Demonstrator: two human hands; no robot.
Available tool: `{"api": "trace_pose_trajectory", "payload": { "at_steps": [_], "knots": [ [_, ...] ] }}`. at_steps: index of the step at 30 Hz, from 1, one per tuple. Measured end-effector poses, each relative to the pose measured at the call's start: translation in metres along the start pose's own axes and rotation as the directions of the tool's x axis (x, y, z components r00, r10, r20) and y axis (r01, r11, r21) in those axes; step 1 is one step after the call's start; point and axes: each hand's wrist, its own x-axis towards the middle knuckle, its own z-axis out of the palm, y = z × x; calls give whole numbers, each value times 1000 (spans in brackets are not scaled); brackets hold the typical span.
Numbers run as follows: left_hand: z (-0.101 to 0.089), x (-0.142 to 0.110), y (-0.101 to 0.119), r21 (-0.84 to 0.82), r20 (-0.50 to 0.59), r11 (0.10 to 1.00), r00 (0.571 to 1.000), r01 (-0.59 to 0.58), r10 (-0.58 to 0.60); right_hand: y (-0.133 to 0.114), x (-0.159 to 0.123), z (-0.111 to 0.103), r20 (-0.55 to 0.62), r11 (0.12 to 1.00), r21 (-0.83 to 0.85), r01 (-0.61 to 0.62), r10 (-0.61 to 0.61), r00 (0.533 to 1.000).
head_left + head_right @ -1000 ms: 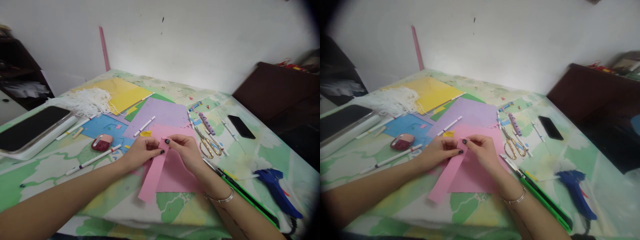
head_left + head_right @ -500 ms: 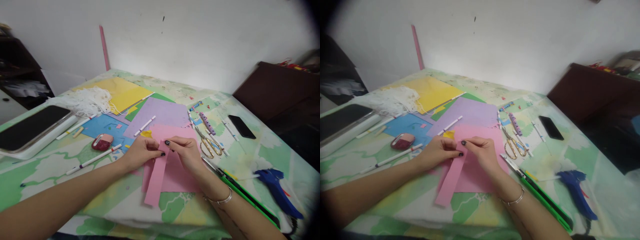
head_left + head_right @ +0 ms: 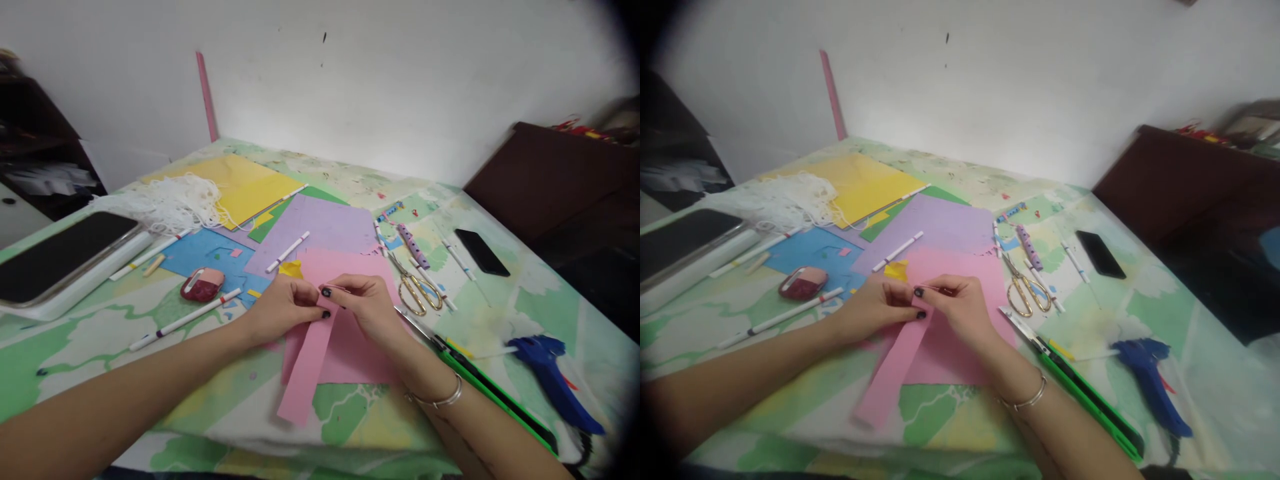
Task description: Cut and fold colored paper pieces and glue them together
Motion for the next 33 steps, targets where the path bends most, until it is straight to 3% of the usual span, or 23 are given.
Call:
{"api": "trace_pose_trajectory", "payload": {
  "at_steps": [6,15,26,29,33],
  "knots": [
    [1,0,2,-3,-7,1000,1000,17,-17,-1,-1,4,-56,1000,-23,10,-11,998],
    [2,0,3,-52,5,998,1000,31,-31,-3,0,2,-35,999,-28,40,-41,999],
    [0,1,-2,105,0,991,997,-78,79,-5,-2,3,-39,995,-6,102,-102,994],
    [0,0,0,108,-9,991,997,-78,79,-5,-3,3,-58,990,-55,131,-134,989],
    [2,-2,1,106,-42,994,999,19,-14,-7,-5,4,-98,957,-197,214,-236,967]
  ]
}}
